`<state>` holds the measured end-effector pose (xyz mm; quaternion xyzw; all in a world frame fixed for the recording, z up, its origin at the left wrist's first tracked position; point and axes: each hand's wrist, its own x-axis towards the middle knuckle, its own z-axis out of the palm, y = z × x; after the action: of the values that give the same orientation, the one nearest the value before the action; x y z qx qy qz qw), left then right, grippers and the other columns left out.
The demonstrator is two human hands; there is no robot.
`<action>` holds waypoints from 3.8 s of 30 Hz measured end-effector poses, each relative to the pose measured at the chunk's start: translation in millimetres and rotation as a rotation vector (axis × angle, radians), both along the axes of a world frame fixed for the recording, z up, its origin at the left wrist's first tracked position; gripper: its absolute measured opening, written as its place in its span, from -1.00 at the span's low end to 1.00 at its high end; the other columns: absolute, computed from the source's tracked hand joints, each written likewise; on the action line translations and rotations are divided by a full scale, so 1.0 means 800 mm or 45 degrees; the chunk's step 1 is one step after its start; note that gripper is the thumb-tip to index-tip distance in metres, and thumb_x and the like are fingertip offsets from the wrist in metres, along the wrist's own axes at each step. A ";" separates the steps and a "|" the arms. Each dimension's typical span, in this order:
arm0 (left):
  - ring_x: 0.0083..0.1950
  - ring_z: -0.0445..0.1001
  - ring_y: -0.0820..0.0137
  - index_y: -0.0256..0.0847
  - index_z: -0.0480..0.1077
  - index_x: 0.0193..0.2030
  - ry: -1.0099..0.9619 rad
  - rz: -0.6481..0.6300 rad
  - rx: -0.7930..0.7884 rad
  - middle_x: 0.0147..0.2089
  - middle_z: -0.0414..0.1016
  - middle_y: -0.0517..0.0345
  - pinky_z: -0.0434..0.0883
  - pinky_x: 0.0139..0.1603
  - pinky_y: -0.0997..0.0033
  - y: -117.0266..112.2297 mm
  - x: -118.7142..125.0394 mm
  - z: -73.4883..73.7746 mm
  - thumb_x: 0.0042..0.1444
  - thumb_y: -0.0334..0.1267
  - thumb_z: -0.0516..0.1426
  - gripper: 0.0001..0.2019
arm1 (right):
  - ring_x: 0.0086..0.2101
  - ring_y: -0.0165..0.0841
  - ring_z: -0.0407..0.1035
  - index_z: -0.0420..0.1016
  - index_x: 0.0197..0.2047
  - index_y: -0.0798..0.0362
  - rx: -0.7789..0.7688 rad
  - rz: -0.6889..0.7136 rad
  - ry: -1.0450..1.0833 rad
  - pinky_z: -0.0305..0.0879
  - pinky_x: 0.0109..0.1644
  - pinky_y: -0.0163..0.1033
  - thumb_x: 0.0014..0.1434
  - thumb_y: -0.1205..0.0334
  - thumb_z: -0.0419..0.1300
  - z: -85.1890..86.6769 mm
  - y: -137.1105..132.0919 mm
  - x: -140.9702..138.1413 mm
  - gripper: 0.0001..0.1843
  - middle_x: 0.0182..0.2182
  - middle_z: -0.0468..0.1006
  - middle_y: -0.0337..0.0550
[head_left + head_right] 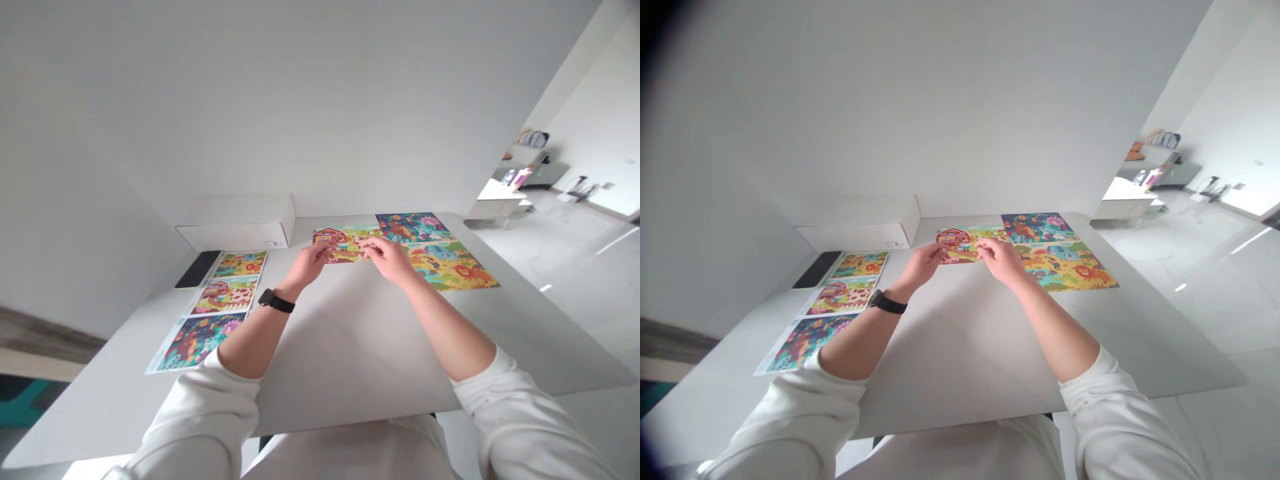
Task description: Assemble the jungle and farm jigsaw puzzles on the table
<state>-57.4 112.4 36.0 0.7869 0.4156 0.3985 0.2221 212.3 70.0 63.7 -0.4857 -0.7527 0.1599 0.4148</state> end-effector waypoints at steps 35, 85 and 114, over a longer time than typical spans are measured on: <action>-0.44 0.35 0.40 -0.15 0.41 -0.35 0.173 -0.102 -0.490 -0.53 0.37 0.26 0.30 -0.30 0.38 -0.091 0.004 -0.053 0.41 0.03 -0.02 -0.59 | -0.50 -0.39 -0.06 0.09 -0.61 -0.01 -0.275 0.099 -0.344 -0.10 -0.35 -0.18 0.31 -0.08 0.07 -0.105 -0.030 -0.040 -0.47 -0.67 0.14 -0.31; 0.31 0.49 0.02 -0.27 0.41 0.36 0.913 0.231 -0.022 0.32 0.50 -0.27 0.37 0.36 0.06 0.208 0.041 -0.067 0.42 -0.11 0.09 -0.53 | 0.26 0.07 0.40 0.60 0.27 0.09 -0.338 -0.211 -1.153 0.04 0.49 0.15 0.48 -0.16 0.13 -0.077 0.248 0.056 -0.42 0.24 0.52 0.28; 0.17 0.50 0.06 -0.20 0.55 0.04 0.921 0.419 -0.006 0.08 0.58 -0.18 0.41 0.26 0.06 0.000 -0.063 -0.066 0.49 -0.11 0.01 -0.67 | -0.02 -0.17 0.55 0.62 0.03 0.02 -0.363 -0.164 -0.675 0.35 0.05 -0.21 0.38 0.07 0.32 -0.083 0.049 0.009 -0.75 0.02 0.67 0.01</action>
<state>-108.1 112.4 -16.4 0.7989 0.5884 0.1250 -0.0037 219.2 109.3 -2.6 -0.6105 -0.7723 0.1047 0.1410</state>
